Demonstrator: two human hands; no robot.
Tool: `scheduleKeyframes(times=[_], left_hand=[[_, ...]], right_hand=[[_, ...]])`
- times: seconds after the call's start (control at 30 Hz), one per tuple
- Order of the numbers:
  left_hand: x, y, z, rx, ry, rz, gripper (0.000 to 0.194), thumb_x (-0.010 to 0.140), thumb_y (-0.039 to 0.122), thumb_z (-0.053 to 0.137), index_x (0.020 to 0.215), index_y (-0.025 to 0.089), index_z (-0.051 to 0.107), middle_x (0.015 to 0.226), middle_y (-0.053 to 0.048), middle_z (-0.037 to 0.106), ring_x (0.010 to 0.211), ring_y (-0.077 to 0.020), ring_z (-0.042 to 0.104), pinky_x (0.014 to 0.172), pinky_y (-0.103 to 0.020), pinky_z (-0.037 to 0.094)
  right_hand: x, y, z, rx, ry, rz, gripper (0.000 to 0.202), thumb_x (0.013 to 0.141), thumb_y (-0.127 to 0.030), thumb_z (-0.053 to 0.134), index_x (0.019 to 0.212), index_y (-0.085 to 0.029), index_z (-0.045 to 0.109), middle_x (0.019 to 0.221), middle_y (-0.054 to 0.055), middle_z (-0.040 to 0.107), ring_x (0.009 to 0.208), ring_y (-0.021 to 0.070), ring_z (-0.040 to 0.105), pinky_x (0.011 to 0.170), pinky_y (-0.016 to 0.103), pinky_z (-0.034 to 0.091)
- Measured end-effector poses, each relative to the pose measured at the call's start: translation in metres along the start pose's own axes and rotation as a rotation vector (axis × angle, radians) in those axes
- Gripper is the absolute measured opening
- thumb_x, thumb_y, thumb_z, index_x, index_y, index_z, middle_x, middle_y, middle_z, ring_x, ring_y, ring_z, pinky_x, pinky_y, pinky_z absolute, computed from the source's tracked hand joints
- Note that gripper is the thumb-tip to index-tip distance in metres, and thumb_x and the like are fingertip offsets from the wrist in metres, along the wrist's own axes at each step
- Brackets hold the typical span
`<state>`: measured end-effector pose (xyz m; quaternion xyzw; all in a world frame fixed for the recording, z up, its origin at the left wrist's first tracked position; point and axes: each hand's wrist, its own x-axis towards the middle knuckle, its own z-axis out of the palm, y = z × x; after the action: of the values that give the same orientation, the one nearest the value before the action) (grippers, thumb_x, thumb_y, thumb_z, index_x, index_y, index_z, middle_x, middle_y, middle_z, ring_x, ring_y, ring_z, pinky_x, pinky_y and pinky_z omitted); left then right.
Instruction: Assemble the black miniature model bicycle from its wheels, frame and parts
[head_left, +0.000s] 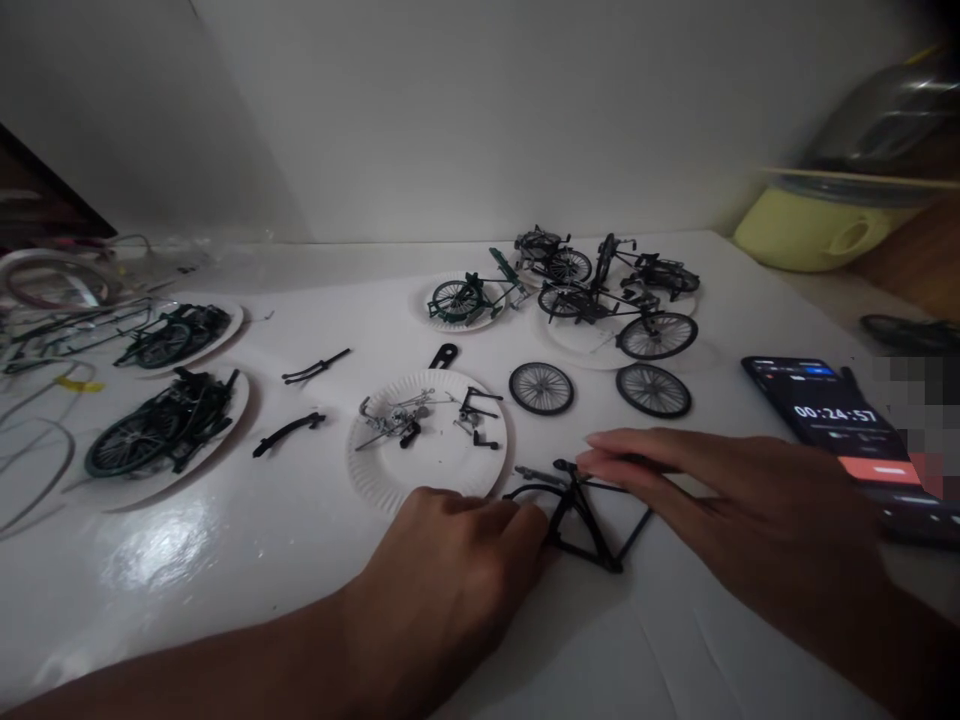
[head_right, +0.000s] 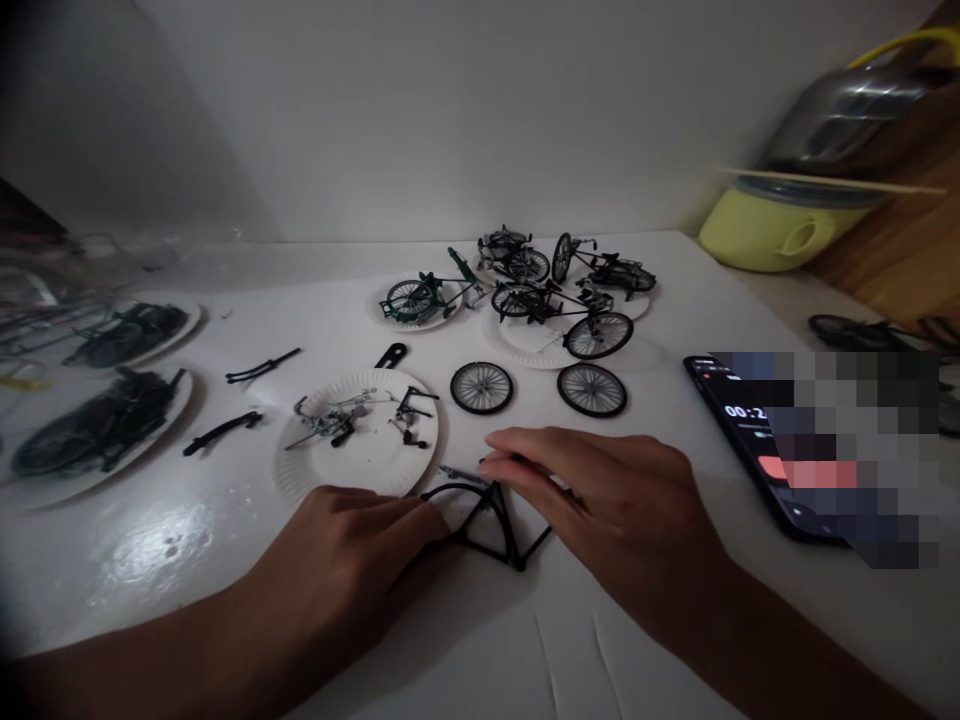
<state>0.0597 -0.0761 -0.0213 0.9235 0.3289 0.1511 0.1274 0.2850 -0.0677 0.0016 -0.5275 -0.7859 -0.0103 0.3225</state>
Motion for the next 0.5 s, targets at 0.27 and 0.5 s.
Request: scheduleKeyframes(times=[0.27, 0.5], left_hand=[[-0.0002, 0.0006, -0.0001, 0.007, -0.049, -0.009, 0.012, 0.091, 0.011, 0.054, 0.083, 0.019, 0.050, 0.071, 0.004, 0.059, 0.054, -0.0144, 0.052, 0.052, -0.026, 0.036], [-0.0018, 0.0002, 0.0017, 0.011, -0.018, -0.008, 0.013, 0.092, 0.012, 0.053, 0.082, 0.019, 0.049, 0.069, 0.003, 0.059, 0.052, -0.0135, 0.051, 0.051, -0.025, 0.035]], right_hand=[[0.0013, 0.0036, -0.0029, 0.203, -0.180, -0.024, 0.033, 0.097, -0.022, 0.049, 0.129, -0.024, 0.058, 0.101, -0.004, 0.078, 0.084, 0.0133, 0.075, 0.081, 0.023, 0.059], [0.0061, -0.0032, 0.0026, 0.090, -0.066, 0.031, 0.016, 0.089, -0.038, 0.064, 0.079, -0.027, 0.069, 0.069, -0.008, 0.075, 0.053, 0.0129, 0.069, 0.057, 0.024, 0.057]])
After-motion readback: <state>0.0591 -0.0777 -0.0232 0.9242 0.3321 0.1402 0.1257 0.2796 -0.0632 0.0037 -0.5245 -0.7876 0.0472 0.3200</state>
